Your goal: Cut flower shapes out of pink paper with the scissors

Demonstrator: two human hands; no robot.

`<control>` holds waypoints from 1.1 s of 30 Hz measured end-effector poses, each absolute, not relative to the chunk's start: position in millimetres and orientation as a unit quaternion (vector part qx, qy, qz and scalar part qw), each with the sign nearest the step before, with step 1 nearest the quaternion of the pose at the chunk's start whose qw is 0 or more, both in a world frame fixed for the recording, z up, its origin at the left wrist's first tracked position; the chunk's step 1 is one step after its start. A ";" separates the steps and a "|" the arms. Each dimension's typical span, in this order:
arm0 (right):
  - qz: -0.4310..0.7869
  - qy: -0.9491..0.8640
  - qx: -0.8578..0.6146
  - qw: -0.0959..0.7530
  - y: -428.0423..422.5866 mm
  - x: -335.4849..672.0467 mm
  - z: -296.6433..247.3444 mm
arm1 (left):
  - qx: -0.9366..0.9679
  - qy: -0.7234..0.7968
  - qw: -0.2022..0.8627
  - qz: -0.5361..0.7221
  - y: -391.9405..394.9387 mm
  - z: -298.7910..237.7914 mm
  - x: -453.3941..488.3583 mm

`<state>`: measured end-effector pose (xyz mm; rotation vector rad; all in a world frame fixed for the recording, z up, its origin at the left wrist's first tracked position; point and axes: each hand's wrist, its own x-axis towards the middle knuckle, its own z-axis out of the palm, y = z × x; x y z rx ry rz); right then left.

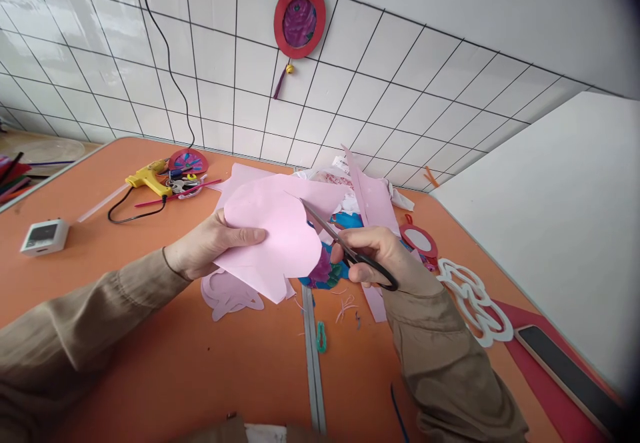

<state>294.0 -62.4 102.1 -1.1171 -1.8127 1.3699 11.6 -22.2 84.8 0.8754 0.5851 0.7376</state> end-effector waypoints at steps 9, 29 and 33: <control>0.516 -0.678 -0.410 0.327 -62.2 305.9 100.6 | 0.445 0.308 0.732 0.414 -7.7 86.4 1.8; 0.320 -0.794 -0.517 -0.009 -68.7 244.3 77.7 | 0.546 0.313 0.537 0.562 -9.9 120.8 -11.4; 0.122 -0.803 -0.583 -0.037 -74.2 228.5 65.6 | 0.540 0.302 0.595 0.512 -13.7 114.0 -5.3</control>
